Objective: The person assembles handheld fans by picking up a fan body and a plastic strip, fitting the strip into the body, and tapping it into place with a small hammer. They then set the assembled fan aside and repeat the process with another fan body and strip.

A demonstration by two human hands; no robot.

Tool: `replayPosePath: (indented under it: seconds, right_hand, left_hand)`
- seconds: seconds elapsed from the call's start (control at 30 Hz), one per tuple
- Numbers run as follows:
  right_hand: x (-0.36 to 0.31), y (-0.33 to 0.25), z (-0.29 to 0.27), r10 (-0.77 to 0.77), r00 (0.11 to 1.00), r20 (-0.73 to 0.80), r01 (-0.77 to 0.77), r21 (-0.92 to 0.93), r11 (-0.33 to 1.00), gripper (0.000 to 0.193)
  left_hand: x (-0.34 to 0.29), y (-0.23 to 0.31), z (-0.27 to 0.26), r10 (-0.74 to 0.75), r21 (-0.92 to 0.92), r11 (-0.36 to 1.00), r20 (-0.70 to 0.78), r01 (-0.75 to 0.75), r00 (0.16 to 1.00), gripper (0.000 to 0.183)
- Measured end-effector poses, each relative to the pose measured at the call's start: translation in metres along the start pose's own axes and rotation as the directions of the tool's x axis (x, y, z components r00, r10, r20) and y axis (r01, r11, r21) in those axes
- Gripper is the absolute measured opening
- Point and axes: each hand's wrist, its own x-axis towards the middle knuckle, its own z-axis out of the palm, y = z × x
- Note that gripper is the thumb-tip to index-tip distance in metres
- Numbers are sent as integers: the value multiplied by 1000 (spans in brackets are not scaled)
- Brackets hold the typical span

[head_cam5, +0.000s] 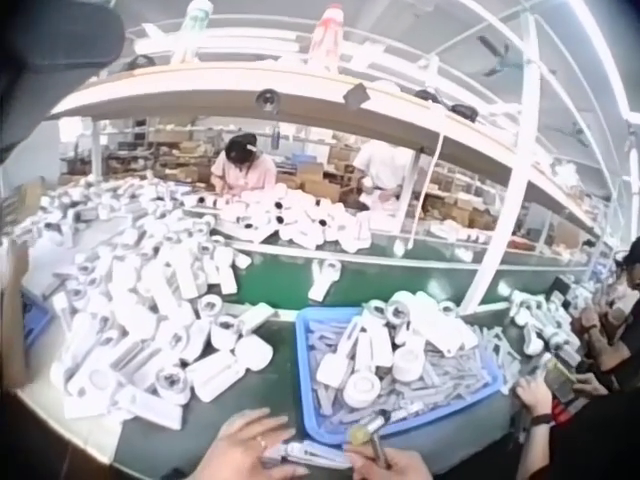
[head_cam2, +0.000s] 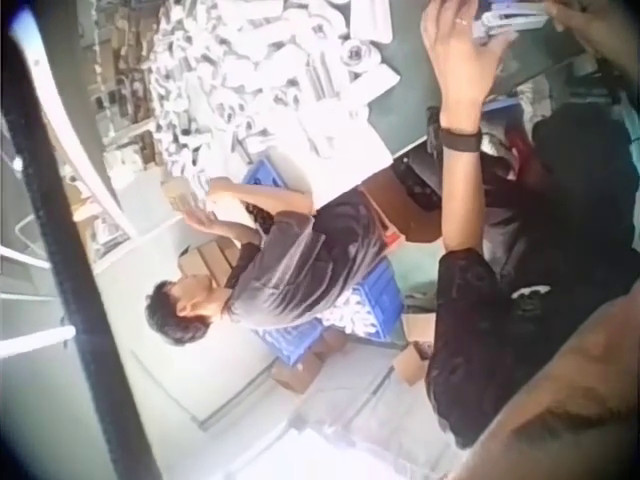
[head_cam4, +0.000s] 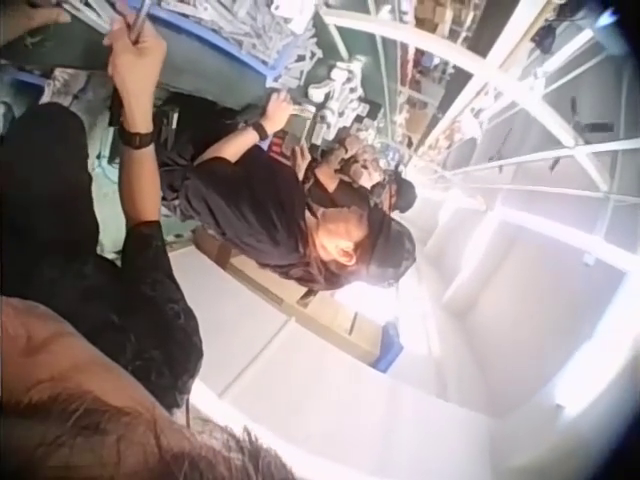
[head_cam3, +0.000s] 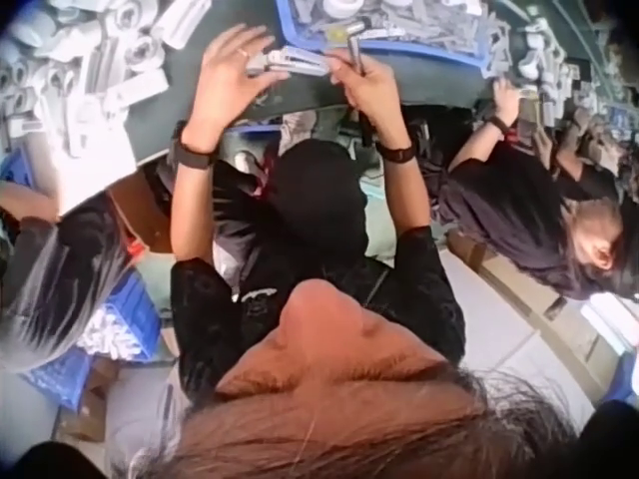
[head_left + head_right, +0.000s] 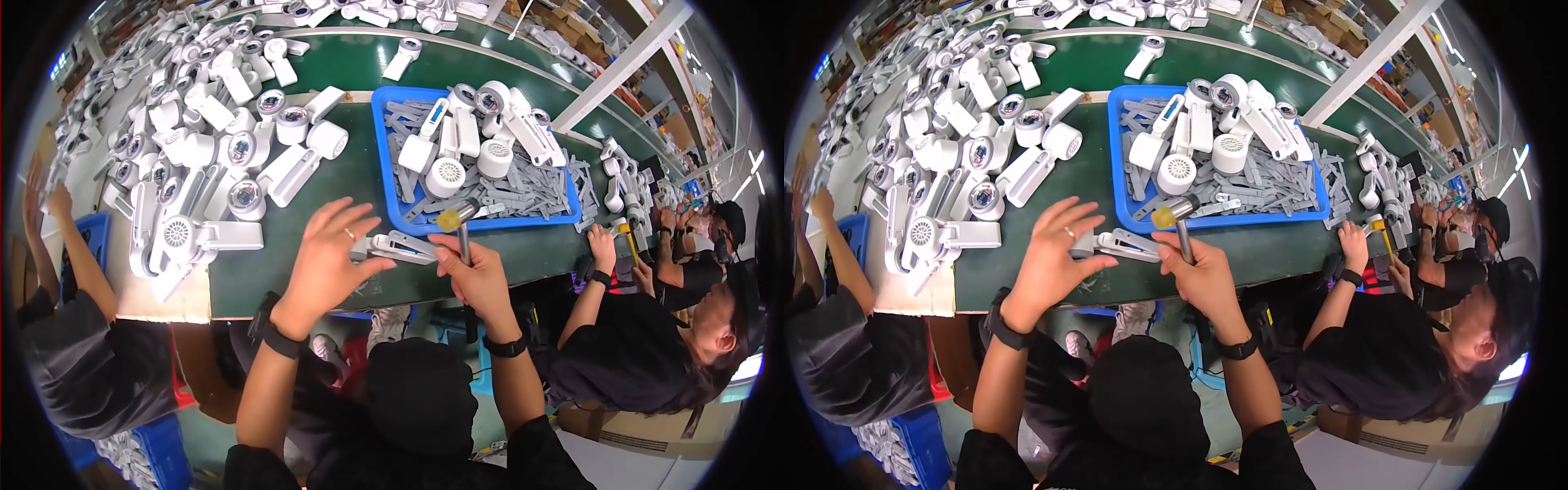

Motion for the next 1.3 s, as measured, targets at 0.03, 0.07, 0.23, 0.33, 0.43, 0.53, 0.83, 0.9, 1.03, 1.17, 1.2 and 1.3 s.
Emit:
replayPosePath:
  seconds: [0.03, 0.07, 0.23, 0.33, 0.43, 0.53, 0.83, 0.9, 1.03, 1.17, 1.2, 1.3]
  right_hand:
    - [3, 2, 3, 6, 999, 42, -6, -8, 1000, 26]
    - [6, 5, 5, 13, 997, 81, -12, -17, 1000, 25]
    - [14, 5, 11, -37, 994, 106, 53, -146, 988, 23]
    - [20, 2, 7, -56, 990, 128, 82, -211, 974, 22]
    - [23, -2, 1, -53, 983, 175, 100, -269, 958, 21]
    - [24, -13, 2, 22, 972, 233, 55, -319, 946, 20]
    - [35, -20, -6, 91, 949, 303, 31, -376, 926, 24]
    - [37, -29, -4, 131, 940, 315, 17, -427, 904, 25]
    - [36, -37, -2, 157, 954, 256, -9, -498, 867, 27]
    - [31, -43, -1, 157, 960, 234, 12, -591, 807, 29]
    - [31, -42, -3, 156, 960, 231, 11, -592, 806, 29]
    - [39, -27, -8, 307, 933, 188, -179, -496, 849, 31]
  left_hand:
    - [-3, -4, 3, 36, 28, 999, 42, -37, 998, 53]
    - [-4, -7, 6, 30, 31, 999, 44, -31, 999, 53]
    - [-6, -9, 16, -18, -58, 998, 8, 18, 1000, 41]
    - [-4, -8, 17, -10, -51, 999, -13, 9, 1000, 38]
    - [-5, -8, 17, -22, -68, 997, 3, 22, 1000, 36]
    - [-11, -12, 14, -33, -84, 996, 39, 37, 999, 34]
    - [-9, -12, 12, 161, -28, 987, 48, -160, 986, 30]
    - [-7, -14, 11, 165, -23, 986, 72, -164, 984, 30]
    - [-3, -17, 12, 250, 3, 968, 66, -251, 966, 31]
    - [-1, -17, 9, 288, 17, 957, 71, -290, 955, 32]
    - [-1, -17, 9, 290, 15, 956, 70, -292, 954, 32]
    - [-3, -23, 15, 282, -11, 959, 73, -282, 957, 33]
